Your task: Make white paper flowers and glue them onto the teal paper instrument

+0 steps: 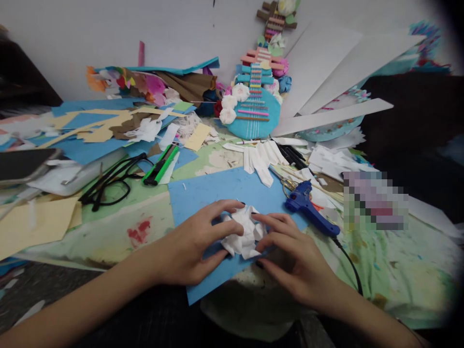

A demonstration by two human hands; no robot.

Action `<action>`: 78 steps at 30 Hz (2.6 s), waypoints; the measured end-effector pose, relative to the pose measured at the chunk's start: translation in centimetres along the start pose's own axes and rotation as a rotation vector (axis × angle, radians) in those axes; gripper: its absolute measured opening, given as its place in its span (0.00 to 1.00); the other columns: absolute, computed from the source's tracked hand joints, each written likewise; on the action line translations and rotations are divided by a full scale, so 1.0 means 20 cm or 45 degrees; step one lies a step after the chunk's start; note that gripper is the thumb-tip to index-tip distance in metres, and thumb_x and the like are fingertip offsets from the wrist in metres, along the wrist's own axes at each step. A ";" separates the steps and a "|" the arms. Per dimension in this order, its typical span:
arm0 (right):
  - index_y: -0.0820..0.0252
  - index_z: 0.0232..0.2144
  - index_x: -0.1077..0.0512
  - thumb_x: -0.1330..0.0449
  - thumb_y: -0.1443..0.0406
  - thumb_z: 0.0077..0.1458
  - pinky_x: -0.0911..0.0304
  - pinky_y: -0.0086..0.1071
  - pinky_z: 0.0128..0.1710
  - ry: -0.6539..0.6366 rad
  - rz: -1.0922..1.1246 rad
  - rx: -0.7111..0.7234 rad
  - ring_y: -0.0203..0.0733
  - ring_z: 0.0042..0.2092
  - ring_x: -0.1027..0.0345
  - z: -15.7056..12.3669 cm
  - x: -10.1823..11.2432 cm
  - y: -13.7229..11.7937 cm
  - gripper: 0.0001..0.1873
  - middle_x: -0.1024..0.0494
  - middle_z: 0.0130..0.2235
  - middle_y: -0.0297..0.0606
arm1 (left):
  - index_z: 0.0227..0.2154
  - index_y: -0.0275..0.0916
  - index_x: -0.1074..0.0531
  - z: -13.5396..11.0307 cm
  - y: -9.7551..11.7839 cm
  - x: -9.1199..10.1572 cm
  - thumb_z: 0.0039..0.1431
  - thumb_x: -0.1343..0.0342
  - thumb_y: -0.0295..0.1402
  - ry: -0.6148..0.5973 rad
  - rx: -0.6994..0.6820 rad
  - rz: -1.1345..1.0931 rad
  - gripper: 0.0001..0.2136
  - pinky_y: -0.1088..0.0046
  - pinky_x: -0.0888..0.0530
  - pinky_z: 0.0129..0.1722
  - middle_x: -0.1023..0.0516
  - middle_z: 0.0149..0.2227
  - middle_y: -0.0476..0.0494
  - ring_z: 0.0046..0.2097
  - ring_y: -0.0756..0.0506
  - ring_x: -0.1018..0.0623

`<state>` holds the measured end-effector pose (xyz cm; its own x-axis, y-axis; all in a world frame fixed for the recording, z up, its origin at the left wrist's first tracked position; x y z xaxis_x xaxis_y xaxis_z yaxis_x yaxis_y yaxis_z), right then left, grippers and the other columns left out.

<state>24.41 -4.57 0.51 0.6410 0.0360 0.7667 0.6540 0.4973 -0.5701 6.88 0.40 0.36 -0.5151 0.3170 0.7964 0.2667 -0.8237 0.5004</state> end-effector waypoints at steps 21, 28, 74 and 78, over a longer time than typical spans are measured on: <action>0.59 0.35 0.30 0.40 0.70 0.52 0.37 0.30 0.28 -0.042 0.219 -0.379 0.34 0.29 0.32 0.07 0.04 0.07 0.06 0.24 0.30 0.33 | 0.40 0.38 0.29 0.10 0.06 0.00 0.59 0.49 0.28 0.067 -0.040 0.030 0.08 0.59 0.37 0.59 0.41 0.60 0.36 0.61 0.40 0.39; 0.60 0.33 0.30 0.40 0.71 0.51 0.36 0.27 0.30 0.095 0.311 -0.316 0.32 0.29 0.32 0.06 0.03 0.04 0.05 0.26 0.29 0.32 | 0.36 0.35 0.29 0.11 0.07 -0.04 0.58 0.45 0.33 0.117 -0.051 0.052 0.06 0.57 0.37 0.58 0.38 0.59 0.31 0.61 0.38 0.38; 0.56 0.40 0.29 0.45 0.72 0.57 0.35 0.37 0.49 0.357 -0.304 0.007 0.42 0.48 0.30 -0.05 0.18 0.00 0.10 0.23 0.44 0.41 | 0.31 0.40 0.28 0.09 -0.10 0.01 0.59 0.46 0.29 0.308 0.418 -0.426 0.03 0.62 0.29 0.48 0.22 0.43 0.44 0.47 0.45 0.24; 0.59 0.38 0.31 0.41 0.62 0.56 0.36 0.46 0.45 0.550 -0.832 -0.228 0.52 0.43 0.33 -0.09 0.35 0.13 0.09 0.24 0.39 0.46 | 0.30 0.39 0.28 0.08 -0.10 0.02 0.57 0.45 0.28 0.317 0.423 -0.368 0.02 0.60 0.30 0.49 0.25 0.45 0.42 0.47 0.44 0.25</action>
<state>31.37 -4.62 3.76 0.1808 -0.5714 0.8005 0.9817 0.1538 -0.1120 7.54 2.95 0.18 -0.7741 0.3549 0.5242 0.3081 -0.5121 0.8017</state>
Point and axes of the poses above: each hand's wrist, its own z-axis towards the middle knuckle, its own x-axis out of the back of the hand, y = z × x, the point moved 5 cm from there along z, towards the middle knuckle
